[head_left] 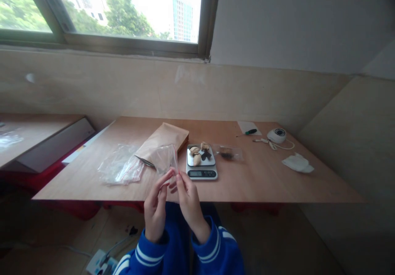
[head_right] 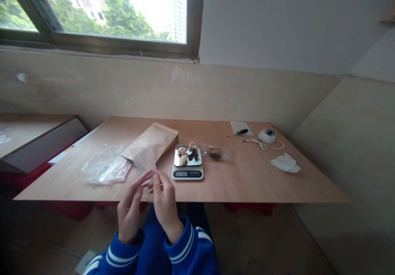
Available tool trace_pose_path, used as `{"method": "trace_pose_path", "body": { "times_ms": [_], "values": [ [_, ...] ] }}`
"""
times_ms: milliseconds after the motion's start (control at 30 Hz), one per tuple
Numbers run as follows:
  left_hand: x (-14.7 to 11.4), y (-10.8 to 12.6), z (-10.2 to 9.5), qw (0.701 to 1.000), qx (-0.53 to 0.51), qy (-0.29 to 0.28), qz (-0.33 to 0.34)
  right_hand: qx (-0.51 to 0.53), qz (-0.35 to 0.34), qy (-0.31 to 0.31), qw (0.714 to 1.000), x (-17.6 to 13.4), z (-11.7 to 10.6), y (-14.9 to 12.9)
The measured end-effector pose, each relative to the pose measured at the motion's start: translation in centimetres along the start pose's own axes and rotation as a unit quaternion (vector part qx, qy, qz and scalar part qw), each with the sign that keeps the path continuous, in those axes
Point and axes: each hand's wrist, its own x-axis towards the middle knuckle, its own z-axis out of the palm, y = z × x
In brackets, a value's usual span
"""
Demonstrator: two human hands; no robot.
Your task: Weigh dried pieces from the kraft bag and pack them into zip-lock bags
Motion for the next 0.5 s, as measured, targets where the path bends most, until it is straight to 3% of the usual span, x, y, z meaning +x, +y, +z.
{"method": "trace_pose_path", "body": {
  "times_ms": [167, 333, 500],
  "values": [
    [1.2, -1.1, -0.8, 0.989, 0.120, -0.007, 0.086, -0.013, -0.039, -0.020, 0.999, -0.1, 0.0, -0.4],
    [2.1, -2.6, -0.7, 0.977, 0.180, 0.015, 0.111, -0.047, -0.012, -0.036, 0.998, 0.1, -0.5, 0.3],
    [3.0, -2.8, -0.5, 0.970, 0.185, 0.037, 0.151, -0.083, 0.022, 0.011, 0.996, 0.5, -2.3, 2.3]
  ]
}}
